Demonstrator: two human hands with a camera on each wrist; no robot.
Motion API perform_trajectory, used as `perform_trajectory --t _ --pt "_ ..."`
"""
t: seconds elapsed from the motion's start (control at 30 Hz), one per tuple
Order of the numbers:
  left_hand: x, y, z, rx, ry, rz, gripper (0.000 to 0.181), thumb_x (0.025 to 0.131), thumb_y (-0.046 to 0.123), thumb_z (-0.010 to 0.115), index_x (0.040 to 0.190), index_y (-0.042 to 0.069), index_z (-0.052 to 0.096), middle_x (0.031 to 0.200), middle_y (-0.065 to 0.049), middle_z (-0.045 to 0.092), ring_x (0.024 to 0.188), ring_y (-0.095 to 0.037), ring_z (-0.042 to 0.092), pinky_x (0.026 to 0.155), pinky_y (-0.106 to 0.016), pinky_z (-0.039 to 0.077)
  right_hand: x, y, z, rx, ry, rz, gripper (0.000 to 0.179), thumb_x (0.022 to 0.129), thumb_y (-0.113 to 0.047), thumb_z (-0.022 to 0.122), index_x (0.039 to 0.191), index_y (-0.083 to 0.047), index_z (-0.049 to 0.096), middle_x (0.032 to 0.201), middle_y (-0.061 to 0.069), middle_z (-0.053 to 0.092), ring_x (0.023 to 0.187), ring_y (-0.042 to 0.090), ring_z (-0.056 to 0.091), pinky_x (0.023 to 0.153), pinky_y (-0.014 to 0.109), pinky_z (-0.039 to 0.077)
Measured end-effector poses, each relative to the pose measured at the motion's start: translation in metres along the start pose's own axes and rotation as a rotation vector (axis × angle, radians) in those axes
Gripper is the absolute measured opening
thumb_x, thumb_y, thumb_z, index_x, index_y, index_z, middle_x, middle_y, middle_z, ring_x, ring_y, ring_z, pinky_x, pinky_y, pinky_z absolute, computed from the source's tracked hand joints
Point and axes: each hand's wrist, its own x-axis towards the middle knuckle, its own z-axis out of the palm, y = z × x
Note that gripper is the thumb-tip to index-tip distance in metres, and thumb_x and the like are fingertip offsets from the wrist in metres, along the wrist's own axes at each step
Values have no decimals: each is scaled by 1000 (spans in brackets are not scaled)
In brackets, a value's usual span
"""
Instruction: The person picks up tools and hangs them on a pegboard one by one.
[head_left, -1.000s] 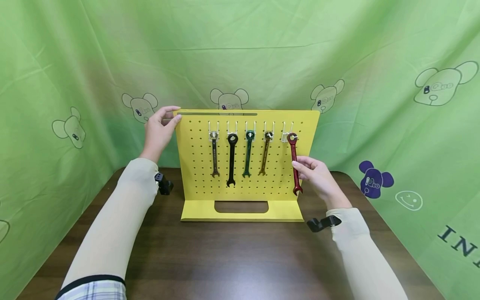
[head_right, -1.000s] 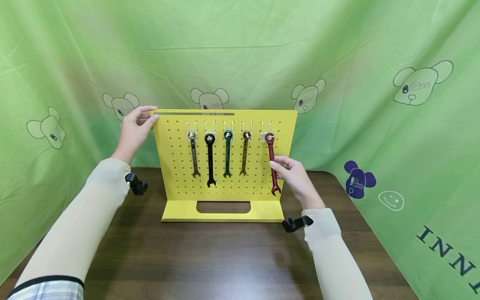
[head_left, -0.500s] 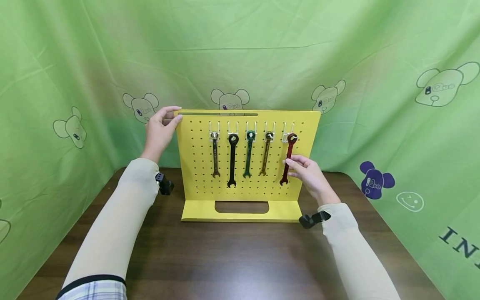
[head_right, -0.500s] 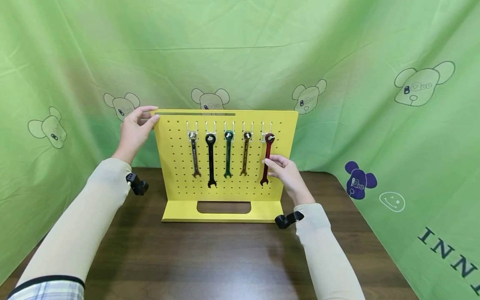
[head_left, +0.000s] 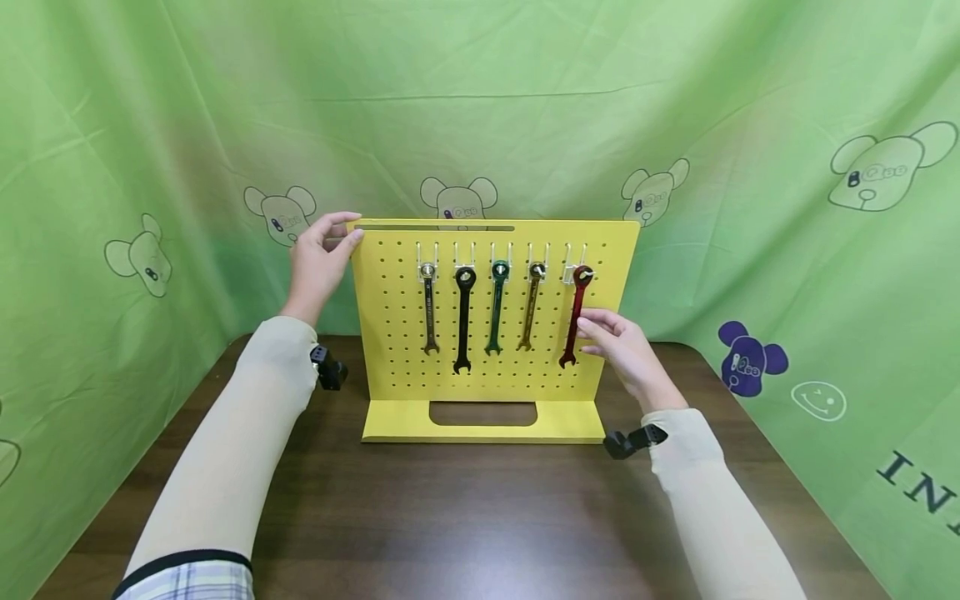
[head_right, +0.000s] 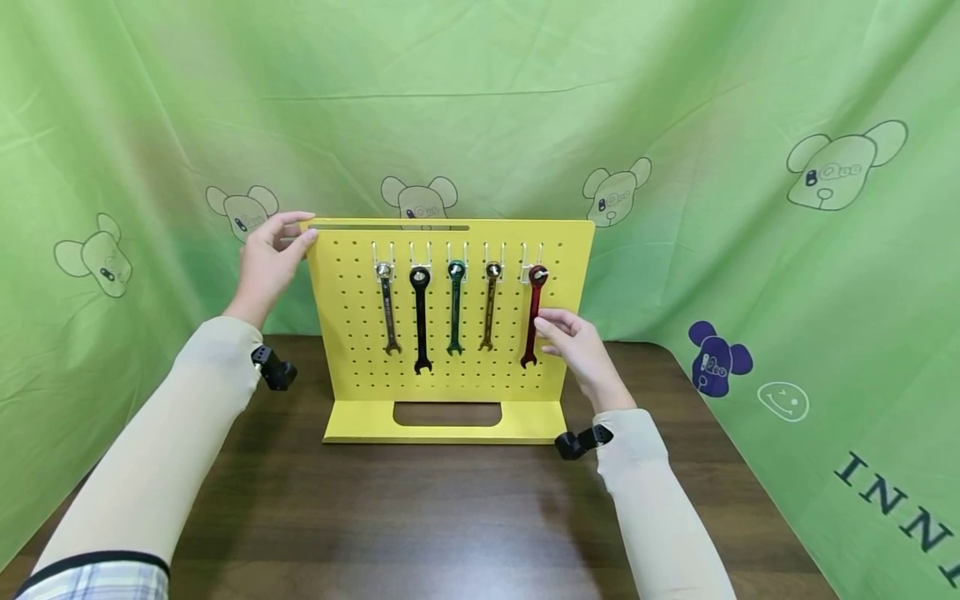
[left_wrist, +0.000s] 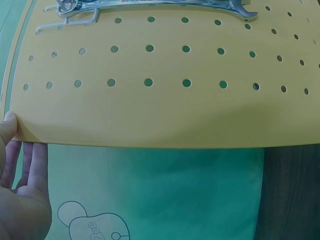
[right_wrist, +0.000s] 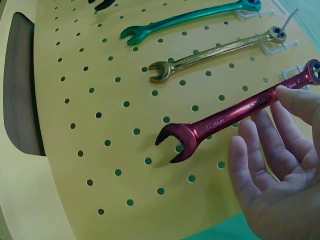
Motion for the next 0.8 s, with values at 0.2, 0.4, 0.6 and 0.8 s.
perform_trajectory --t 0.2,0.4,0.6,0.8 --pt "-2 0 0 2 4 -3 33 99 29 66 130 18 66 118 -8 66 102 -18 65 84 -31 54 -6 0 -5 11 -2 -14 54 102 -26 61 139 11 46 116 -2 64 107 16 60 92 29 54" --pt "-3 -1 -1 10 16 -1 34 99 31 66 130 20 66 119 -7 67 101 -17 64 86 -31 54 -15 -2 -11 -21 -16 -34 52 102 -26 61 136 11 48 120 5 66 108 19 61 91 29 54" --pt "-2 1 0 9 9 13 33 99 30 66 130 19 66 117 -7 67 100 -17 65 83 -30 54 -23 0 -17 -67 -11 -31 51 102 -27 62 134 11 50 117 7 66 106 21 62 90 32 55" --pt "-2 2 0 14 8 11 34 99 29 66 131 18 66 118 -8 66 102 -19 65 86 -32 55 -30 -3 -21 -157 -23 -24 56 103 -31 60 135 12 48 121 12 64 103 16 65 88 30 56"
